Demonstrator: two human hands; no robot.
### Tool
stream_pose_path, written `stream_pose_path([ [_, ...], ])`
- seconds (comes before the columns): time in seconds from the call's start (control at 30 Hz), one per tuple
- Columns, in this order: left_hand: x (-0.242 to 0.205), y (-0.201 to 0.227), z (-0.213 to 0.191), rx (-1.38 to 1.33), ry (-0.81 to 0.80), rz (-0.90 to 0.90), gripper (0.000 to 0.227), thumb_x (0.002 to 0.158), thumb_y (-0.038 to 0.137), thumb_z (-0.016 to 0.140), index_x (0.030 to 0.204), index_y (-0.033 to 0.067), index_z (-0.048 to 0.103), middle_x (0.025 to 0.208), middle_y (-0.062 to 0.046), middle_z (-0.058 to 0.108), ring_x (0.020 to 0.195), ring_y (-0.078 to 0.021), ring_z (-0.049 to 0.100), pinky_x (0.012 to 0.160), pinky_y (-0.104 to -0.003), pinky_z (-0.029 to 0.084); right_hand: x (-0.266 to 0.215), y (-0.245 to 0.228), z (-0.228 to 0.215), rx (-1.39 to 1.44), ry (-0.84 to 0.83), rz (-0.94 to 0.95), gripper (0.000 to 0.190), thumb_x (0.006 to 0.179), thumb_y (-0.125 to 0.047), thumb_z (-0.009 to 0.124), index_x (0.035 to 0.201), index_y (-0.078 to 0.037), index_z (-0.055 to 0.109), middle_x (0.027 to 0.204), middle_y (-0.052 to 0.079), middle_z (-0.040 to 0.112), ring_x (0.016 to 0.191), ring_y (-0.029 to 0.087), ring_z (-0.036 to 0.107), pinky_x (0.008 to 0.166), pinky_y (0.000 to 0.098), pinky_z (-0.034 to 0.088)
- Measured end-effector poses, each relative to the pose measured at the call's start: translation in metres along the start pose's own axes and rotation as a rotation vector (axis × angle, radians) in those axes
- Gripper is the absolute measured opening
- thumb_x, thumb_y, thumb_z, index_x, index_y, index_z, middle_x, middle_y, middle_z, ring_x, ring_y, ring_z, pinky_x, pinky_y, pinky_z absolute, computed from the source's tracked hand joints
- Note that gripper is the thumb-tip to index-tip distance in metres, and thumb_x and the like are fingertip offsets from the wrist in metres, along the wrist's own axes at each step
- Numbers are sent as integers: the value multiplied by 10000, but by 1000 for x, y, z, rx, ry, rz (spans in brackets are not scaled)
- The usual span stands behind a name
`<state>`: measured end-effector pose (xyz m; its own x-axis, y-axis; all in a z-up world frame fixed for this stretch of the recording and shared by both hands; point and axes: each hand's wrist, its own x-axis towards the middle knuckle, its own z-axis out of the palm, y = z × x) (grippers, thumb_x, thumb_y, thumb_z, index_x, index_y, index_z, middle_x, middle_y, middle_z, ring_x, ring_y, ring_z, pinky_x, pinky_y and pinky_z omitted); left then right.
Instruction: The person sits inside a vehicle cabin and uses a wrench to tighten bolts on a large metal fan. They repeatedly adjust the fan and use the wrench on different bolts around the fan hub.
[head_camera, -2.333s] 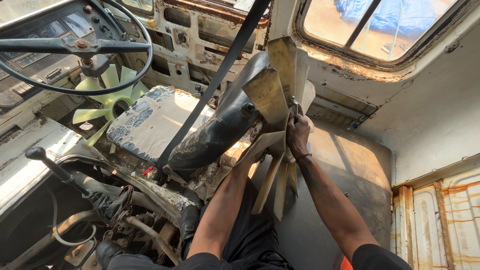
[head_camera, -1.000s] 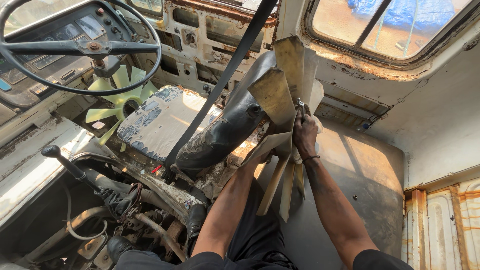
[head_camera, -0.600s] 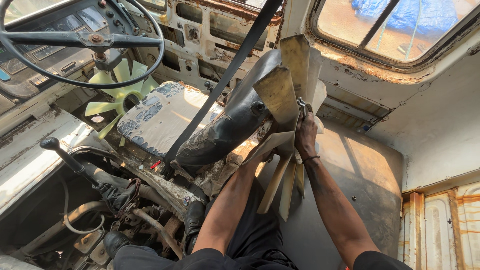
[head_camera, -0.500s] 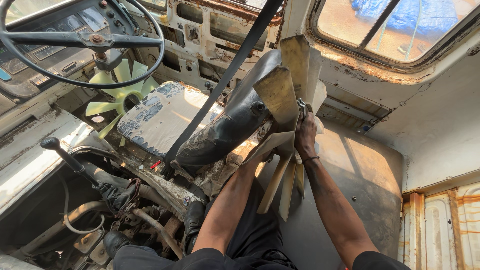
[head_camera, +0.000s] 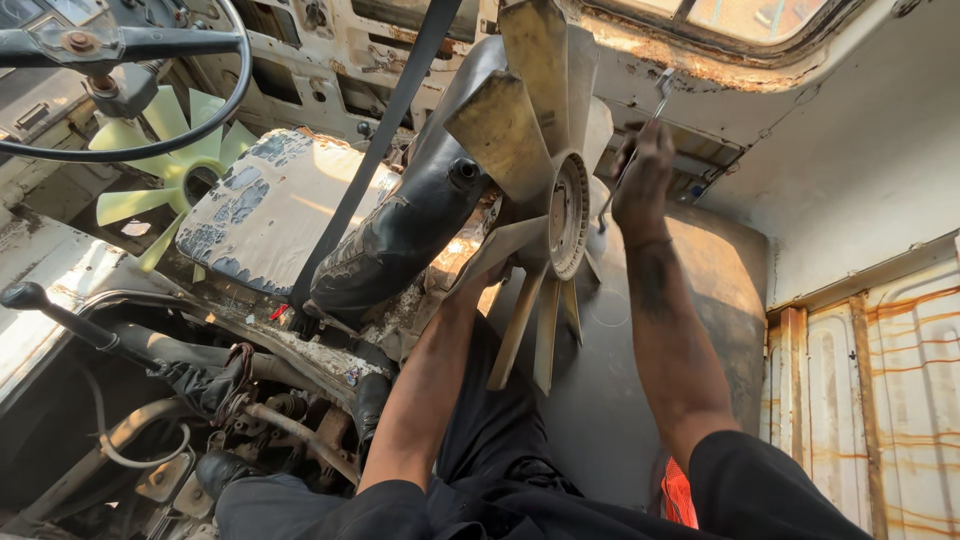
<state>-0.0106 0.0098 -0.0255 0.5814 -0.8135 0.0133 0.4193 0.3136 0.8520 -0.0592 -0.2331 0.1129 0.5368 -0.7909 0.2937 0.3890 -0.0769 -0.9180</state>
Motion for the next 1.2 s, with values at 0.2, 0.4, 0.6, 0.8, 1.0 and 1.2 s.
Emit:
stream_pose_path([
  [0.2, 3, 15, -1, 8, 6, 16, 381, 976, 290, 664, 1271, 84, 540, 948, -71, 594, 747, -146, 584, 570, -312, 468, 70, 3, 9, 521, 10, 245, 371, 1112, -337, 405, 1190, -8, 560, 717, 33, 475, 575, 146, 438, 529, 326, 378],
  [0.4, 2, 36, 4, 12, 9, 16, 385, 976, 289, 664, 1277, 85, 536, 955, -72, 594, 752, -147, 585, 573, -312, 470, 86, 34, 4, 573, -24, 308, 370, 1117, -379, 435, 1130, -33, 566, 672, 6, 452, 512, 116, 351, 467, 297, 282],
  [0.6, -4, 47, 8, 14, 11, 10, 390, 976, 289, 664, 1282, 86, 533, 961, -73, 593, 757, -148, 585, 577, -313, 471, 94, 61, 16, 529, 40, 399, 427, 1080, -497, 429, 922, -109, 515, 605, -21, 411, 446, 108, 344, 401, 280, 257],
  [0.8, -4, 54, 8, 17, 12, 23, 394, 976, 288, 664, 1287, 87, 529, 967, -75, 592, 762, -149, 586, 580, -314, 473, 111, 88, 28, -46, 459, 291, 451, 1054, -390, 436, 847, -50, 649, 608, -38, 429, 478, 95, 401, 411, 322, 345],
  [1.0, -4, 52, 9, 21, 5, 29, 399, 977, 287, 665, 1293, 88, 526, 973, -76, 591, 767, -150, 587, 583, -314, 475, 120, 93, 48, -474, 422, -100, 521, 1053, -391, 456, 771, -21, 692, 669, 10, 562, 587, 143, 553, 557, 363, 498],
  [1.2, 1, 56, 5, 27, 8, 62, 404, 977, 287, 665, 1298, 89, 522, 979, -77, 591, 772, -151, 588, 586, -315, 476, 80, 52, 69, -481, 324, -301, 481, 1056, -390, 494, 828, -30, 716, 628, 18, 603, 598, 123, 542, 573, 327, 439],
])
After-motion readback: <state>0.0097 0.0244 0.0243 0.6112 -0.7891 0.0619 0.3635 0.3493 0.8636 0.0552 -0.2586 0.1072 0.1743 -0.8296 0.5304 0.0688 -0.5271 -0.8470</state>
